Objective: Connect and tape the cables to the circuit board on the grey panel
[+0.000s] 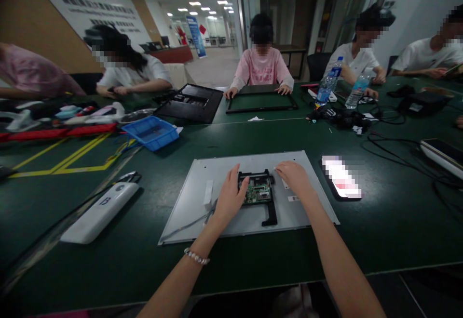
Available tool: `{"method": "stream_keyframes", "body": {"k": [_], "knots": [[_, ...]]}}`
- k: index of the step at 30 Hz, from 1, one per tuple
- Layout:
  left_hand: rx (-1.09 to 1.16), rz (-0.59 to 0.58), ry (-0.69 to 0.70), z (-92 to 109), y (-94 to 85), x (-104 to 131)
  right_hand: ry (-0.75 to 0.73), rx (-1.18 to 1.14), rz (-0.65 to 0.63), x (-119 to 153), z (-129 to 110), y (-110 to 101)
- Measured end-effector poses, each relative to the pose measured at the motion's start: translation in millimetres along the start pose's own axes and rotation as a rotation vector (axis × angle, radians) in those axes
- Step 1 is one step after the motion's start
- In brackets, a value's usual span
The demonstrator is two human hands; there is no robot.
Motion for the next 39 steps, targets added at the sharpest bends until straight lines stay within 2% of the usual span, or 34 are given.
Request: {"method": "stream_keyframes", "body": {"k": [10,14,20,24,27,31,33,36,39], "knots": [[-0.084,-0.045,0.01,-5.9,3.6,0.9,0.095,-0.007,0.076,6.1,3.0,0.6],[-0.09,-0.057,-0.006,-5.4,3.7,0.9,0.086,0.02,0.083,5.1,1.6,-1.4],[-0.088,-0.044,-0.001,-2.3,5.5,1.6,0.022,0.015,-0.007,6.6,-3.7,-4.9],[-0.076,-0.054,0.011,-4.2,1.3,0.2,0.031,-0.011,0.005,7.6,-4.1,-4.5],[-0.052,-0.111,0.033,-12.1,-9.2,-3.1,0.059,-0.032,0.014,7.4,-3.0,-2.7],[0.012,-0.302,0.094,-24.6,-25.3,-6.7,0.091,-0.062,0.025,6.8,-1.3,-0.2],[0.041,-0.358,0.121,-27.9,-30.3,-7.1,0.114,-0.081,0.06,6.1,-1.4,-0.2],[0.055,-0.384,0.116,-28.8,-32.3,-6.8,0.121,-0.114,0.114,2.4,-6.1,-2.2],[0.043,-0.377,0.104,-27.1,-30.9,-6.5,0.081,-0.116,0.115,-6.2,-18.7,-6.0]]}}
Point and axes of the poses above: each hand's wrist, its own x-axis away from the middle knuckle, its own y-axis out of the palm, z = x × y, the point moved 1 cm from there along -x, towards the middle knuckle, and after that the axes turned 6 degrees about x, right-handed, at the moved point
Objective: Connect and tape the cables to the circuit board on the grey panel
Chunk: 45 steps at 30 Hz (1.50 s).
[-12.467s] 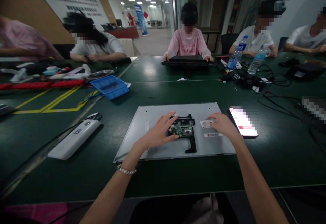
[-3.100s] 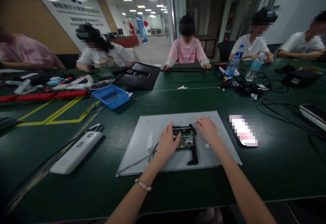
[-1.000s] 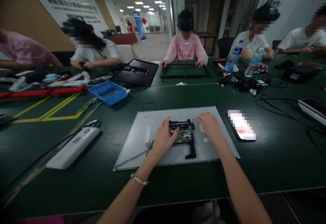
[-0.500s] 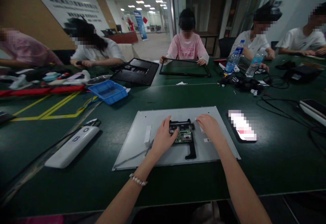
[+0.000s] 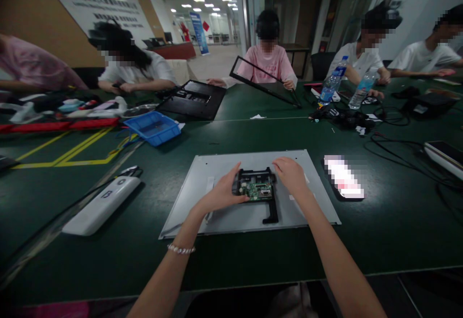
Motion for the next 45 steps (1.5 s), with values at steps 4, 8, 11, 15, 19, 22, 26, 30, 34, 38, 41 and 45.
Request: {"method": "stream_keyframes", "body": {"k": [4,8,11,15,19,22,26,30,34,38,41,45], "knots": [[-0.008,0.002,-0.001,1.1,1.2,-0.6,-0.101,0.057,-0.076,-13.4,-23.0,-0.7],[-0.017,0.009,0.01,-0.2,1.4,-0.6,-0.12,0.153,-0.115,-18.9,-26.8,-3.6],[-0.021,0.004,-0.001,-0.6,1.2,-0.4,-0.07,0.221,-0.09,-14.6,-11.6,-7.4],[-0.013,-0.021,-0.009,1.1,-0.7,0.5,-0.029,0.228,-0.155,-3.4,11.5,-6.1],[-0.011,-0.064,0.026,2.2,-2.8,2.4,-0.017,0.175,-0.178,3.5,19.3,-0.3],[-0.015,-0.104,0.054,2.2,-3.7,3.4,-0.008,0.155,-0.169,5.0,20.1,1.3],[-0.005,-0.132,0.058,2.5,-4.8,3.5,0.037,0.117,-0.096,4.2,19.0,-0.6],[0.004,-0.148,0.029,1.1,-3.0,2.8,0.033,0.087,-0.034,-4.0,2.0,-3.4],[-0.004,-0.138,0.028,-2.3,0.5,1.9,-0.097,0.154,-0.132,-17.2,-33.7,-3.9],[-0.009,-0.163,0.021,-4.9,1.9,1.0,-0.183,0.184,-0.265,-25.6,-62.2,0.4],[-0.018,-0.191,0.008,-6.2,1.8,1.0,-0.18,0.17,-0.325,-27.3,-69.4,4.5],[-0.03,-0.202,0.011,-8.6,2.5,1.4,-0.183,0.105,-0.336,-26.8,-69.2,5.9]]}}
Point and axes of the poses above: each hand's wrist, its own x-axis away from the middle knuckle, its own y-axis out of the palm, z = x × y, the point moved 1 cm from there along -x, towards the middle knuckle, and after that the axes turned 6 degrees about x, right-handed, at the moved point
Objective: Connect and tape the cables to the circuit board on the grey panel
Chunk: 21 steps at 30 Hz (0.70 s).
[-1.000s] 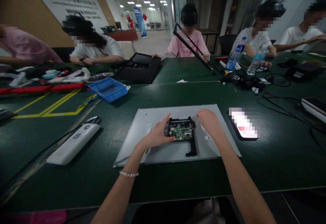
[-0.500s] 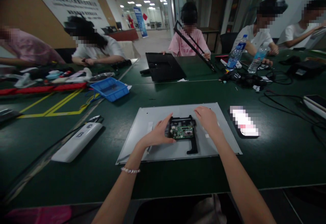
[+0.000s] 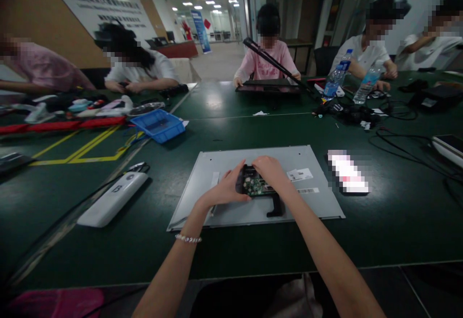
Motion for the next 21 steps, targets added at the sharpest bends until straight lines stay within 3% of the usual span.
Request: {"method": "stream_keyframes", "body": {"k": [10,15,18,21], "knots": [[-0.048,-0.007,0.002,-0.7,1.0,-1.0,-0.013,-0.071,0.067,-1.3,1.9,7.4],[-0.052,0.008,0.03,-0.7,1.7,-0.4,-0.013,-0.101,0.105,4.0,6.1,-0.5],[-0.072,0.032,0.04,3.4,0.2,0.3,0.018,-0.139,0.14,17.1,22.7,-9.2],[-0.081,0.094,0.037,14.4,-2.4,0.3,0.138,-0.14,0.142,42.1,55.1,-12.7]]}}
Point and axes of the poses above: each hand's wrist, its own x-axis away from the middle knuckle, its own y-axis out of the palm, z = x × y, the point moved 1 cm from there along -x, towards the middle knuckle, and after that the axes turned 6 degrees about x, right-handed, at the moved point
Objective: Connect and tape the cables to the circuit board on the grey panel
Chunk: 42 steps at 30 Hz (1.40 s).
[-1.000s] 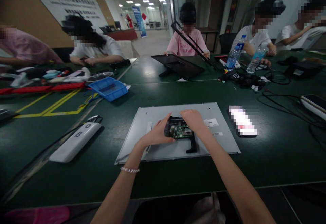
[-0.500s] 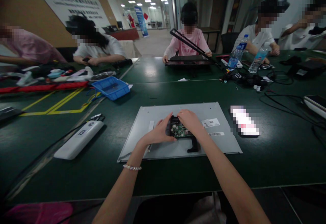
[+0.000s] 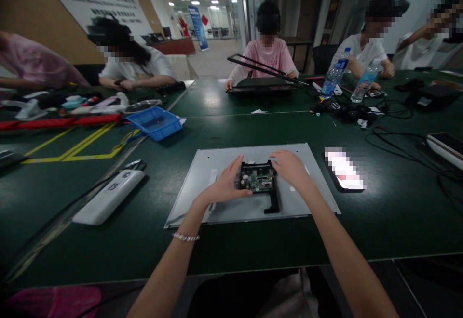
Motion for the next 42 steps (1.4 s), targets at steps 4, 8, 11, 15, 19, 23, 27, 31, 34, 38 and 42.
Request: {"method": "stream_keyframes", "body": {"k": [4,8,11,15,19,23,27,31,34,38,42], "knots": [[-0.008,0.087,0.037,21.4,0.4,-3.3,0.217,0.036,-0.107,34.0,49.2,-3.4],[-0.068,0.087,0.101,38.2,9.6,-5.3,0.295,0.016,-0.145,54.1,68.1,2.9],[-0.117,0.063,0.11,42.6,16.0,-4.9,0.306,-0.039,-0.131,53.9,68.4,8.7],[-0.151,0.052,0.099,42.5,17.6,-4.4,0.317,-0.086,-0.079,45.1,70.0,13.4],[-0.164,0.045,0.089,42.7,15.3,-4.7,0.278,-0.105,-0.111,38.7,70.4,14.3],[-0.172,0.031,0.112,43.8,15.9,-4.7,0.261,-0.114,-0.068,37.5,63.2,15.1],[-0.184,0.02,0.126,43.8,17.8,-4.1,0.257,-0.234,0.046,39.3,52.6,20.6],[-0.193,0.022,0.143,43.6,18.2,-4.0,0.278,-0.443,0.116,42.6,43.4,24.9],[-0.2,0.019,0.171,44.1,18.8,-4.8,0.294,-0.619,0.087,46.1,35.8,24.4],[-0.21,0.013,0.214,46.4,20.8,-5.5,0.296,-0.786,-0.036,49.7,22.0,21.1],[-0.229,0.001,0.234,50.6,23.6,-5.6,0.329,-0.893,-0.127,50.2,12.0,19.9]]}}
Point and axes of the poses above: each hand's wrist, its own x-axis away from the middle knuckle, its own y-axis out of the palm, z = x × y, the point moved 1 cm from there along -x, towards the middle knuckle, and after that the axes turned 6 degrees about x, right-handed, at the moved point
